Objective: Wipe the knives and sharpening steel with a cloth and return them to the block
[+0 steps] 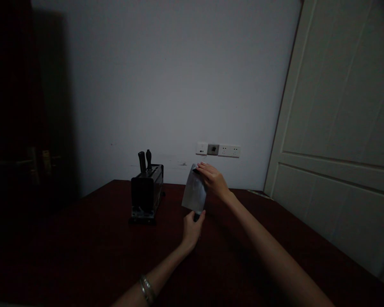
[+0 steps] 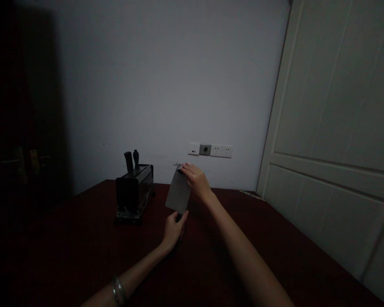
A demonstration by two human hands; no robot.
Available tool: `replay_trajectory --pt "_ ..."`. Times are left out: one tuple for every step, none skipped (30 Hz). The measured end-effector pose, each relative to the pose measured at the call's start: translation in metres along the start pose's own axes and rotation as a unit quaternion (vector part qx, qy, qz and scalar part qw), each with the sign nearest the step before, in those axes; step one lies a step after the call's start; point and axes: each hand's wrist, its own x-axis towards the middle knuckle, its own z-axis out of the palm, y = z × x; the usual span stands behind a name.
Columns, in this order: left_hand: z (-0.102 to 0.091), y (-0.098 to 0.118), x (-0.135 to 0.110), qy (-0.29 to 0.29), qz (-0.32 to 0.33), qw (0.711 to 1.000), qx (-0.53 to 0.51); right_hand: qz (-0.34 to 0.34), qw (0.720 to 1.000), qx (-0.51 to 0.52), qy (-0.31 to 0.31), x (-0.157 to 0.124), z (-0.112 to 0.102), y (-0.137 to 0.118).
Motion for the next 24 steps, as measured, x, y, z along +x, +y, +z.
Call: replay_trajectory --pt "-0.001 0.0 0.0 0.013 0.014 1.0 0.015 0.0 1.0 0.0 0.0 0.0 0.0 0.0" --pt "-0.001 0.001 0.001 0.026 0.029 0.999 0.03 0.0 1.0 0.0 0.0 -0.001 0.0 0.001" --pt "-0.002 0.002 0.001 0.036 0.042 0.997 0.046 0.0 1.0 0.002 0.0 -0.001 0.0 0.001" --pt "-0.003 0.002 0.001 0.042 0.052 0.996 0.058 0.0 1.0 0.004 0.0 -0.001 0.0 0.002" --pt "-0.003 0.003 0.0 0.043 0.059 0.995 0.067 -0.001 1.0 0.006 0.002 -0.001 -0.001 0.002" --pt "-0.003 0.003 0.0 0.041 0.063 0.995 0.072 -0.001 1.0 0.009 0.003 -0.001 -0.002 0.003" --pt "-0.003 0.004 0.0 0.036 0.063 0.995 0.074 -0.001 1.0 0.01 0.005 -0.001 -0.003 0.004" --pt "-0.003 0.004 0.0 0.032 0.062 0.995 0.074 0.001 1.0 0.01 0.006 -0.001 -0.004 0.005" --pt "-0.003 0.004 -0.001 0.031 0.062 0.995 0.073 0.003 1.0 0.009 0.006 -0.001 -0.006 0.006" --pt "-0.003 0.004 -0.001 0.031 0.061 0.995 0.073 0.005 1.0 0.007 0.006 -0.001 -0.007 0.007" --pt "-0.003 0.004 -0.001 0.033 0.06 0.995 0.072 0.005 1.0 0.005 0.005 -0.001 -0.008 0.007" --pt "-0.003 0.004 -0.002 0.033 0.06 0.995 0.073 0.004 1.0 0.004 0.003 -0.001 -0.01 0.008" --pt "-0.003 0.004 -0.002 0.03 0.059 0.995 0.075 0.002 1.0 0.002 0.001 -0.001 -0.011 0.008" --pt "-0.003 0.004 -0.002 0.024 0.057 0.995 0.077 0.0 1.0 0.001 0.0 -0.001 -0.011 0.008" --pt "-0.003 0.004 -0.002 0.016 0.055 0.995 0.08 -0.003 1.0 0.0 -0.001 -0.001 -0.012 0.009" --pt "-0.003 0.003 -0.002 0.008 0.054 0.995 0.084 -0.005 1.0 -0.001 -0.001 -0.001 -0.012 0.009" --pt "-0.004 0.003 -0.002 0.003 0.055 0.995 0.088 -0.007 1.0 -0.002 0.0 -0.001 -0.012 0.008" --pt "-0.004 0.002 -0.002 -0.001 0.057 0.994 0.093 -0.008 1.0 -0.002 0.002 -0.001 -0.012 0.009" --pt "-0.004 0.002 -0.002 -0.001 0.061 0.993 0.101 -0.008 1.0 -0.001 0.004 -0.002 -0.012 0.009" --pt "-0.004 0.001 -0.002 0.0 0.066 0.992 0.112 -0.007 1.0 0.0 0.005 -0.002 -0.012 0.009" --pt "-0.005 0.001 -0.002 0.003 0.07 0.99 0.126 -0.007 1.0 0.0 0.007 -0.002 -0.012 0.009" --pt "-0.005 0.001 -0.002 0.005 0.075 0.987 0.141 -0.008 1.0 0.0 0.009 -0.001 -0.012 0.009" --pt "-0.005 0.002 -0.002 0.006 0.08 0.985 0.154 -0.009 1.0 -0.001 0.011 -0.001 -0.012 0.01" --pt "-0.005 0.002 -0.002 0.007 0.084 0.983 0.166 -0.011 1.0 -0.004 0.014 0.0 -0.013 0.01"
